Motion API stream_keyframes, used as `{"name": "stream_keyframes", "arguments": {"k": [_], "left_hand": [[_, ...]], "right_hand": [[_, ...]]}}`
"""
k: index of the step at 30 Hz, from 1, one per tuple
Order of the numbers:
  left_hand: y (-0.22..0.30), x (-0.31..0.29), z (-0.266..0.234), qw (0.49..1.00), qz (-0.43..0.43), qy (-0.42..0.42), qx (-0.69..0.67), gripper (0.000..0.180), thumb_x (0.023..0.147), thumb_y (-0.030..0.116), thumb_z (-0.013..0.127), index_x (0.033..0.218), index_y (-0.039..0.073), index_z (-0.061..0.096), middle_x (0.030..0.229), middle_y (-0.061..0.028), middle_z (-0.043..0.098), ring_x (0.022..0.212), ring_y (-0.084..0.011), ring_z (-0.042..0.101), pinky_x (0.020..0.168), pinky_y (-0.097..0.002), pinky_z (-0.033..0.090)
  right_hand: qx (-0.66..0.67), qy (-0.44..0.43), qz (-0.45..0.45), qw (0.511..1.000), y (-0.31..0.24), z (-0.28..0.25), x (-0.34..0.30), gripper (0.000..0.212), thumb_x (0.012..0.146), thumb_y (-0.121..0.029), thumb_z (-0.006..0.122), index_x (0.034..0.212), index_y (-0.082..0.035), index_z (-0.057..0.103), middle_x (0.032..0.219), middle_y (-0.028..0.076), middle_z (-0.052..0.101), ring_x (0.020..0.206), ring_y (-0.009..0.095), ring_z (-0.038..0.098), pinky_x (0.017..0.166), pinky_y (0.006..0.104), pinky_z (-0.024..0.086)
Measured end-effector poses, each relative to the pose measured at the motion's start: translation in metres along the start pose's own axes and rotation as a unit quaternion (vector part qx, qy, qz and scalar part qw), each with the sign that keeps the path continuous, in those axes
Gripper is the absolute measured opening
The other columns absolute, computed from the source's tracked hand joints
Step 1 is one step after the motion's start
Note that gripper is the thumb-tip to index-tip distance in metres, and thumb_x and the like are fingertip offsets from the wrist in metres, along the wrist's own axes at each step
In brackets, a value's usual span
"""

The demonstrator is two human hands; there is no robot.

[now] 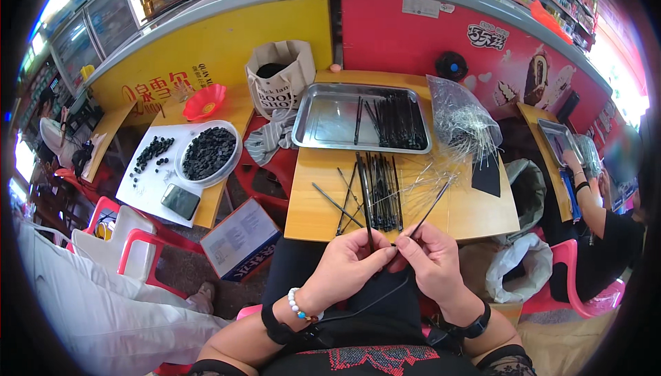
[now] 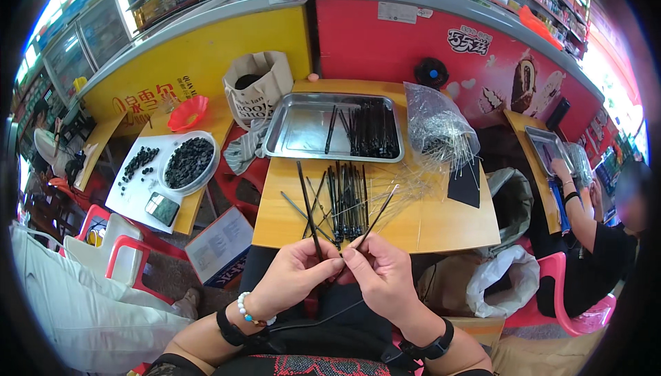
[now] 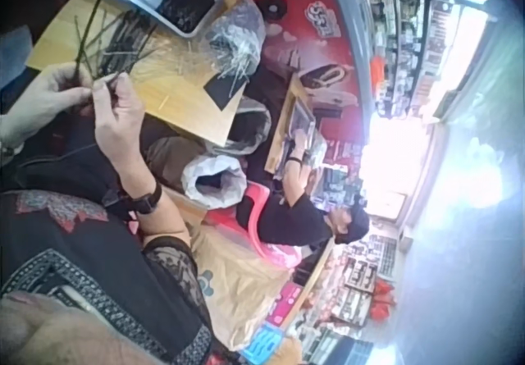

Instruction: Assembling black plastic zip ties and fasteners on a table.

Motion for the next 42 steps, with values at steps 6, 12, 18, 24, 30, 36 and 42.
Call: {"name": "stream_keyframes", "arguments": {"k": [6, 12, 18, 24, 30, 36, 42], "left_hand": [[-0.002, 0.000, 0.000, 0.997, 0.025, 0.031, 0.071, 0.011, 0.089, 0.012, 0.062, 0.089, 0.001, 0.059, 0.074, 0.0034, 0.059, 0.065, -0.0013, 0.052, 0.057, -0.0169, 0.041], [0.002, 0.002, 0.003, 0.980, 0.082, 0.085, 0.161, 0.010, 0.089, 0.011, 0.061, 0.086, 0.001, 0.059, 0.065, 0.0060, 0.056, 0.057, 0.0011, 0.046, 0.050, -0.0170, 0.037], [0.003, 0.003, 0.007, 0.969, 0.086, 0.097, 0.212, 0.012, 0.088, 0.011, 0.061, 0.084, 0.000, 0.060, 0.064, 0.0016, 0.058, 0.057, -0.0005, 0.047, 0.050, -0.0186, 0.039], [0.004, 0.008, 0.010, 0.963, 0.122, 0.102, 0.220, 0.017, 0.086, 0.015, 0.060, 0.082, 0.000, 0.059, 0.065, -0.0154, 0.061, 0.056, -0.0241, 0.060, 0.055, -0.0323, 0.046], [-0.004, 0.013, 0.005, 0.974, 0.107, 0.113, 0.164, 0.014, 0.087, 0.012, 0.061, 0.086, -0.001, 0.058, 0.067, -0.0105, 0.063, 0.059, -0.0123, 0.059, 0.056, -0.0269, 0.047], [0.008, 0.007, 0.006, 0.984, 0.070, 0.065, 0.148, 0.008, 0.091, 0.006, 0.057, 0.095, -0.001, 0.059, 0.076, 0.0010, 0.061, 0.067, -0.0029, 0.057, 0.058, -0.0168, 0.045], [0.013, 0.001, 0.013, 0.990, 0.031, 0.064, 0.122, 0.013, 0.091, 0.008, 0.057, 0.096, -0.004, 0.062, 0.078, -0.0026, 0.064, 0.064, -0.0069, 0.061, 0.057, -0.0185, 0.048]], "right_hand": [[0.005, 0.012, 0.011, 1.000, 0.002, 0.000, 0.000, 0.010, 0.093, -0.006, 0.054, 0.087, 0.002, 0.057, 0.075, 0.004, 0.061, 0.061, 0.008, 0.060, 0.056, 0.0195, 0.049], [-0.037, 0.033, 0.017, 0.999, 0.007, -0.003, 0.001, 0.012, 0.094, -0.008, 0.053, 0.087, 0.001, 0.057, 0.073, 0.003, 0.061, 0.060, 0.008, 0.060, 0.054, 0.0192, 0.048], [-0.031, 0.067, 0.015, 0.997, 0.009, -0.007, 0.000, 0.018, 0.094, -0.009, 0.051, 0.079, 0.000, 0.053, 0.068, 0.004, 0.060, 0.055, 0.007, 0.059, 0.050, 0.0189, 0.047], [-0.059, 0.089, 0.011, 0.994, 0.013, -0.014, 0.000, 0.021, 0.094, -0.010, 0.053, 0.075, 0.000, 0.050, 0.065, 0.003, 0.059, 0.054, 0.006, 0.058, 0.048, 0.0190, 0.046], [-0.116, 0.071, -0.038, 0.990, 0.004, -0.006, 0.000, 0.012, 0.093, -0.008, 0.054, 0.086, 0.001, 0.054, 0.073, 0.003, 0.060, 0.062, 0.005, 0.058, 0.054, 0.0189, 0.047], [-0.013, 0.059, -0.010, 0.998, -0.007, -0.008, 0.001, 0.011, 0.093, -0.004, 0.049, 0.100, 0.003, 0.055, 0.083, 0.003, 0.060, 0.067, 0.006, 0.058, 0.062, 0.0200, 0.050], [-0.072, 0.056, -0.031, 0.995, -0.021, -0.017, 0.004, 0.006, 0.093, -0.004, 0.049, 0.096, 0.000, 0.052, 0.093, 0.005, 0.058, 0.066, 0.006, 0.058, 0.062, 0.0197, 0.048]]}}
Point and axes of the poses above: each hand's wrist, its own x-axis towards the middle knuckle, its own z-axis out of the palm, y = z × x, the point moved 7 cm from there along x, towards the middle knuckle
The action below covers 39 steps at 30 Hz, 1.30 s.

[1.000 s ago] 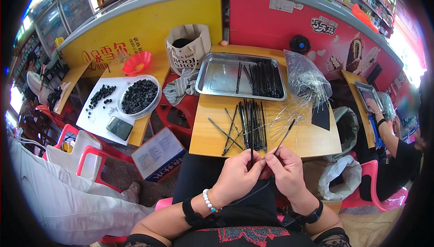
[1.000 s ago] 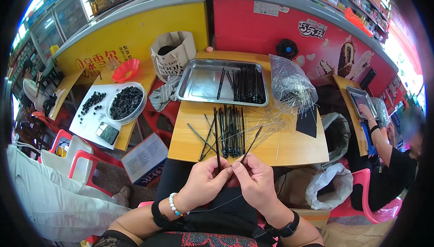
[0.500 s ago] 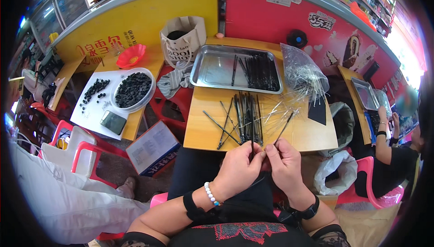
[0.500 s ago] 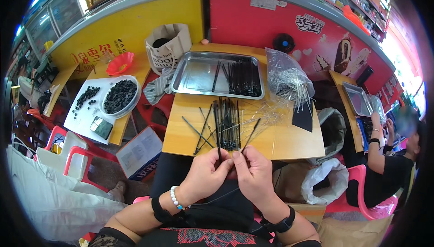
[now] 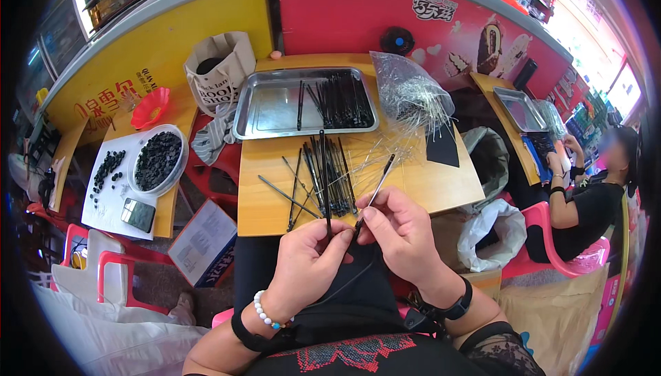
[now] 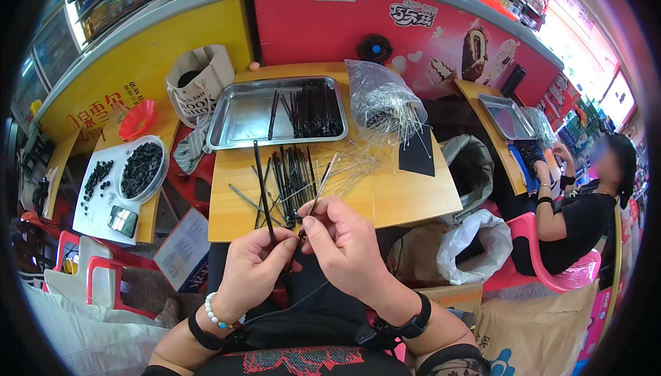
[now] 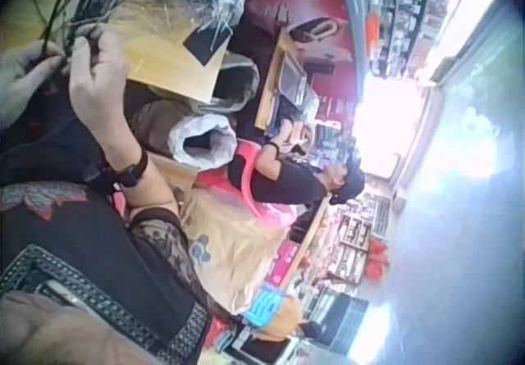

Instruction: Assembling black plastic zip ties and fasteners on a table.

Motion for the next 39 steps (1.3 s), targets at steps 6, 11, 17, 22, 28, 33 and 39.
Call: {"name": "stream_keyframes", "arguments": {"k": [6, 11, 17, 22, 28, 33, 39], "left_hand": [[0.004, 0.002, 0.001, 1.000, 0.016, -0.007, 0.020, 0.014, 0.092, 0.008, 0.055, 0.089, -0.004, 0.063, 0.075, -0.0029, 0.065, 0.061, -0.0066, 0.060, 0.053, -0.0191, 0.047], [0.007, 0.003, 0.006, 0.994, 0.059, -0.009, 0.095, 0.016, 0.091, 0.006, 0.053, 0.083, -0.003, 0.063, 0.069, -0.0016, 0.064, 0.058, -0.0057, 0.060, 0.052, -0.0193, 0.046], [-0.015, 0.006, 0.013, 0.996, -0.006, -0.082, 0.021, 0.020, 0.095, 0.012, 0.050, 0.107, -0.002, 0.057, 0.088, -0.0032, 0.064, 0.071, -0.0085, 0.063, 0.059, -0.0206, 0.050], [-0.014, 0.008, 0.007, 0.989, -0.070, -0.094, -0.094, 0.034, 0.098, 0.017, 0.044, 0.130, 0.004, 0.042, 0.103, -0.0034, 0.058, 0.084, -0.0097, 0.063, 0.062, -0.0217, 0.054], [-0.032, 0.014, -0.009, 0.954, -0.140, -0.048, -0.261, 0.024, 0.097, 0.018, 0.047, 0.119, 0.008, 0.049, 0.101, -0.0034, 0.060, 0.085, -0.0153, 0.065, 0.066, -0.0301, 0.057], [-0.043, 0.035, -0.039, 0.936, -0.118, 0.005, -0.333, 0.017, 0.097, 0.018, 0.049, 0.111, 0.009, 0.051, 0.101, -0.0049, 0.059, 0.090, -0.0198, 0.064, 0.073, -0.0353, 0.056], [-0.043, 0.053, -0.073, 0.931, -0.097, 0.075, -0.344, 0.030, 0.094, 0.017, 0.055, 0.122, 0.007, 0.050, 0.104, -0.0051, 0.058, 0.090, -0.0184, 0.061, 0.074, -0.0335, 0.053]], "right_hand": [[0.020, 0.010, 0.018, 1.000, 0.001, 0.001, 0.000, 0.006, 0.092, -0.004, 0.051, 0.094, 0.002, 0.053, 0.080, 0.003, 0.058, 0.061, 0.005, 0.057, 0.055, 0.0185, 0.046], [-0.018, 0.018, 0.008, 1.000, -0.003, -0.001, 0.000, 0.006, 0.089, -0.003, 0.053, 0.090, 0.003, 0.055, 0.073, 0.004, 0.060, 0.058, 0.005, 0.055, 0.051, 0.0209, 0.045], [-0.104, -0.007, -0.014, 0.994, 0.013, -0.001, -0.001, 0.010, 0.092, -0.003, 0.049, 0.098, 0.003, 0.056, 0.079, 0.000, 0.059, 0.062, 0.004, 0.055, 0.056, 0.0183, 0.045], [-0.091, 0.007, -0.010, 0.996, 0.010, 0.008, 0.004, 0.021, 0.087, -0.005, 0.057, 0.106, 0.004, 0.058, 0.080, 0.015, 0.065, 0.067, 0.015, 0.063, 0.063, 0.0279, 0.050], [-0.191, -0.010, -0.079, 0.978, 0.005, 0.024, 0.003, 0.027, 0.084, -0.006, 0.061, 0.109, 0.001, 0.058, 0.086, 0.013, 0.065, 0.070, 0.021, 0.065, 0.063, 0.0303, 0.051], [-0.308, -0.069, -0.144, 0.938, 0.011, 0.038, 0.011, 0.022, 0.078, -0.012, 0.067, 0.096, -0.001, 0.061, 0.082, 0.012, 0.062, 0.068, 0.029, 0.061, 0.064, 0.0369, 0.049], [-0.289, -0.082, -0.046, 0.953, 0.035, 0.048, 0.071, 0.021, 0.078, -0.015, 0.066, 0.091, 0.001, 0.063, 0.075, 0.015, 0.064, 0.067, 0.028, 0.064, 0.063, 0.0367, 0.051]]}}
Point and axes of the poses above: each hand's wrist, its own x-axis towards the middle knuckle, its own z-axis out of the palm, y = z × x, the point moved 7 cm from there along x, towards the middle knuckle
